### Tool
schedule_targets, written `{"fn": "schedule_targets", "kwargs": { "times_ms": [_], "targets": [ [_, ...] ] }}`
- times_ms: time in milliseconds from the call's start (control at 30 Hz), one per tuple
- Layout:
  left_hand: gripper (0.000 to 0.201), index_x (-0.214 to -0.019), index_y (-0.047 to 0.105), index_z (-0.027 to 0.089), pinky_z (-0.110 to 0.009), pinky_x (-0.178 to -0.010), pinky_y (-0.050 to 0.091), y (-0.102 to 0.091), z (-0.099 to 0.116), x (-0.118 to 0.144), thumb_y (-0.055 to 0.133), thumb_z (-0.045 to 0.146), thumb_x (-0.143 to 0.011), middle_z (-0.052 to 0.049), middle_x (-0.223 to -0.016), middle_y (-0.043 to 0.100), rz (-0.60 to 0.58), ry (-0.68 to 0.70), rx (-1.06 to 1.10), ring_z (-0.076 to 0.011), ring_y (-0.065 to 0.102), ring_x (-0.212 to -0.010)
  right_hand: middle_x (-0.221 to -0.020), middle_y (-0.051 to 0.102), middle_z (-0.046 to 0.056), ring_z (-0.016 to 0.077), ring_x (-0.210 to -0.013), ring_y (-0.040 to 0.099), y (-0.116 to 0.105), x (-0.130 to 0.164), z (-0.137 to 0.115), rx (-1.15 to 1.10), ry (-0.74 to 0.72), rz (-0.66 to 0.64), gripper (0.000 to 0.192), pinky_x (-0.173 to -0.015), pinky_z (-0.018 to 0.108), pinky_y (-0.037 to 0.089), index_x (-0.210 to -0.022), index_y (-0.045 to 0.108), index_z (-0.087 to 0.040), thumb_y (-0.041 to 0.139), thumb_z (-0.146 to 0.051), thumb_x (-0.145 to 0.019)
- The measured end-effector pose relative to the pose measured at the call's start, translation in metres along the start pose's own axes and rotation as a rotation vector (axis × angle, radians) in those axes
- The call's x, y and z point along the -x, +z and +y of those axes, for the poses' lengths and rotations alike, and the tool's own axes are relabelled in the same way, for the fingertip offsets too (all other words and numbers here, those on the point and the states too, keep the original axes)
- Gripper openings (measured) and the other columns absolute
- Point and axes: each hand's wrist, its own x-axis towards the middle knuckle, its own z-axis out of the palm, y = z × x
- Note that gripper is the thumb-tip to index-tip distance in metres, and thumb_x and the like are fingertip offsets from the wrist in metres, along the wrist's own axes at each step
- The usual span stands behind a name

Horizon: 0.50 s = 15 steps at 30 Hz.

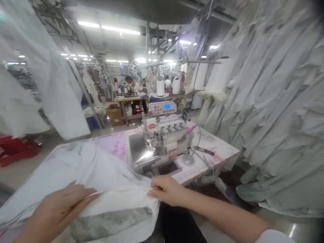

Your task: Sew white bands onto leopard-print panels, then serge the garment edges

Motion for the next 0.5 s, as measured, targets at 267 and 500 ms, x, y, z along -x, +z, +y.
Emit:
{"fn": "schedule_targets", "kwargs": {
  "times_ms": [267, 500],
  "targets": [
    [0.021, -0.087, 0.066, 0.025, -0.025, -0.064, 0.042, 0.002, 0.043, 0.020, 0.046, 0.030, -0.085, -0.002, -0.071, 0.061, -0.161, -0.076, 0.085, -0.0156, 0.056, -0.070, -0.065, 0.051, 0.001, 0.0139, -0.062, 0.046, -0.016, -0.003, -0.015, 0.290, -0.197, -0.168, 0.019, -0.056, 0.024, 0.030, -0.071, 0.055, -0.016, 0.045, -0.018, -0.086],
    [0.026, -0.093, 0.066, 0.024, -0.025, -0.071, 0.044, -0.027, 0.014, 0.018, 0.044, 0.033, -0.084, 0.000, -0.088, 0.066, 0.049, -0.463, 0.062, -0.0167, 0.059, -0.082, -0.063, 0.045, 0.000, 0.0133, -0.060, 0.041, 0.008, -0.008, -0.026, 0.231, -0.225, -0.066, 0.021, -0.056, 0.025, 0.028, -0.069, 0.046, -0.017, 0.039, -0.019, -0.088]
  ]
}}
